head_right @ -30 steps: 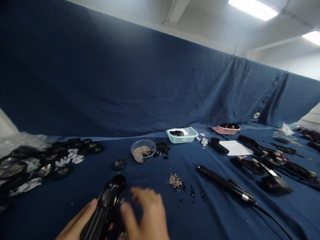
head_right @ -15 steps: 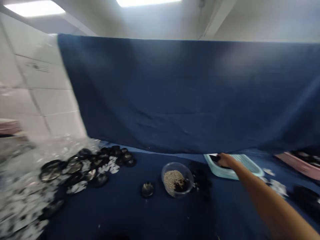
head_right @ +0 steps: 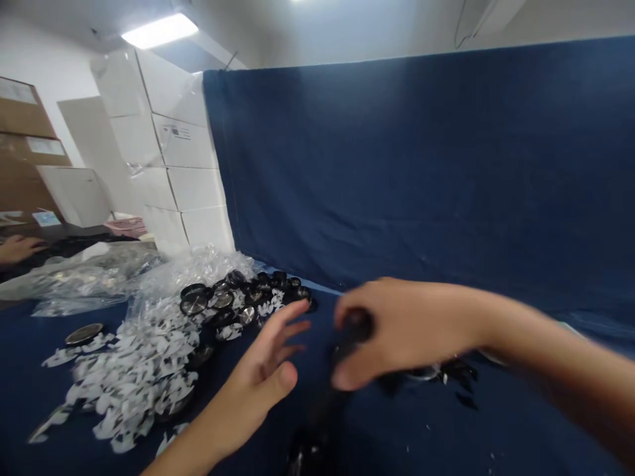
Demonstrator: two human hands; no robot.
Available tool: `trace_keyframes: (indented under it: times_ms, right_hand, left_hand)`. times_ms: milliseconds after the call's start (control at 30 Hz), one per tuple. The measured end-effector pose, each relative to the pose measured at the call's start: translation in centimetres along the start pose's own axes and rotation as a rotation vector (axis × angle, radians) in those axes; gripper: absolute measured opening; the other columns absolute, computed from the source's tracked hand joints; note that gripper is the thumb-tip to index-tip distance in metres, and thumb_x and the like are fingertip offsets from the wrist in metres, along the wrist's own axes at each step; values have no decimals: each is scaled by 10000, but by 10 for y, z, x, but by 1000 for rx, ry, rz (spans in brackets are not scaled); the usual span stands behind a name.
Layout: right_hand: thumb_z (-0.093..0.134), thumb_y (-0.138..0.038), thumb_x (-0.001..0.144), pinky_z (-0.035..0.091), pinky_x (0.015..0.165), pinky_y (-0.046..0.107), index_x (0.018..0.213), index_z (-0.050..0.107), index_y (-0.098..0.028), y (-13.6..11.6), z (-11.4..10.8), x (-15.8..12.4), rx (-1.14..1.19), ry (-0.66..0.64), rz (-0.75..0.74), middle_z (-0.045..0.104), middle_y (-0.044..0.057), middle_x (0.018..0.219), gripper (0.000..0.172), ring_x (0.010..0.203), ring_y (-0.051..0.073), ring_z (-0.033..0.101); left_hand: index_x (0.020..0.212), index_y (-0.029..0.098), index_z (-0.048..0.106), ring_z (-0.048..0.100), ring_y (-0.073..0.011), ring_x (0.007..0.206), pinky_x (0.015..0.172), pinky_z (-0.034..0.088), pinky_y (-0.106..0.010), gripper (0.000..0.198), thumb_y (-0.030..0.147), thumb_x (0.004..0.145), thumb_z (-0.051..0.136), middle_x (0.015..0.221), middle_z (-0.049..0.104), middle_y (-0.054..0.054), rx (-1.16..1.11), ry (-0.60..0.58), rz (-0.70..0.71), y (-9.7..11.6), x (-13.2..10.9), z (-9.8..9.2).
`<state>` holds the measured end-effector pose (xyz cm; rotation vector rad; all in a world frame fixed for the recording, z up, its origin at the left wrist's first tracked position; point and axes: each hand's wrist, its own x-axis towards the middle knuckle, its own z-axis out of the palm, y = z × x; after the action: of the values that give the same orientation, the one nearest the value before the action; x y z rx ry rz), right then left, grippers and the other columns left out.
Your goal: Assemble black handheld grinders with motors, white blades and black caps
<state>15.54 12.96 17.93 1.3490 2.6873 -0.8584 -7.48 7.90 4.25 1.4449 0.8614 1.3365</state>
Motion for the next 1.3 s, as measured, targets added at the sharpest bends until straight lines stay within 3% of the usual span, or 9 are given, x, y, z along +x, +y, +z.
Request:
trace_keyframes:
  times_ms: [133, 300, 500, 633, 700, 800, 1067, 1200, 1300]
  right_hand:
    - [904, -370, 464, 442, 532, 217, 1217, 579, -191, -71, 27, 86, 249, -104, -109, 690, 7, 817, 840, 649, 160, 622]
    - [535, -712, 800, 466, 492, 234, 1259, 539, -200, -53, 78, 138, 623, 15, -159, 654, 111, 1089, 688, 712, 171, 660]
    - [424, -600, 939, 446, 961, 340, 1220, 579, -198, -53, 131, 144, 912, 143, -407, 621, 85, 1216, 514, 1078, 191, 606]
    - [708, -447, 824, 334, 1090, 406, 1399, 444, -271, -57, 139, 127, 1028, -191, -670, 472, 80, 1426, 657, 1315, 243, 439]
    - [846, -234, 690, 331, 1087, 407, 1426, 388, -311, -59, 141, 123, 1044, -309, -735, 429, 75, 1457, 871, 1323, 252, 427]
    - [869, -62, 588, 429, 989, 381, 1338, 469, -295, -64, 145, 125, 1050, -302, -741, 549, 77, 1325, 881, 1207, 246, 534]
    - [835, -48, 629, 398, 1019, 386, 1333, 478, -304, -56, 145, 128, 1067, -208, -682, 535, 57, 1324, 830, 1225, 240, 513]
    - [842, -211, 666, 311, 1098, 408, 1429, 354, -371, -44, 159, 124, 1424, -43, -624, 394, 16, 1464, 919, 1318, 252, 413]
    - [776, -355, 762, 365, 1055, 400, 1420, 368, -377, -48, 172, 123, 1623, 1, -400, 535, 12, 1327, 775, 1188, 225, 535]
  left_hand:
    - [1336, 179, 504, 608, -146, 497, 484, 441, -214, 670, 583, 815, 623, 688, 701, -79, -606, -67, -300, -18, -14, -10]
    - [843, 83, 667, 348, -27, 336, 328, 228, -129, 558, 623, 856, 528, 480, 488, 28, -870, -39, -404, -49, -47, -47]
    - [621, 180, 530, 125, -9, 237, 252, 61, -159, 489, 635, 795, 574, 361, 320, 105, -1087, -164, -491, -68, -59, -58]
    - [657, 167, 565, 338, -46, 272, 285, 278, -160, 442, 511, 927, 493, 420, 463, 69, -1081, -248, -586, -71, -56, -63]
    - [919, 159, 638, 602, -106, 565, 505, 514, -237, 262, 396, 947, 528, 776, 667, -15, -1044, -167, -584, -74, -50, -61]
    - [1156, 223, 598, 634, -201, 977, 810, 550, -379, 245, 316, 932, 572, 1191, 619, -74, -982, 30, -542, -81, -44, -54]
    - [1183, 209, 586, 632, -219, 995, 818, 551, -409, 286, 345, 932, 565, 1211, 612, -88, -778, 365, -449, -52, -51, -56]
    - [1204, 270, 595, 628, -213, 1067, 847, 533, -289, 403, 462, 853, 646, 1187, 656, -30, -565, 566, -347, -20, -48, -49]
    - [1254, 338, 592, 516, -262, 1263, 986, 470, -301, 488, 558, 820, 631, 1329, 605, -10, -227, 712, -301, -9, -51, -37]
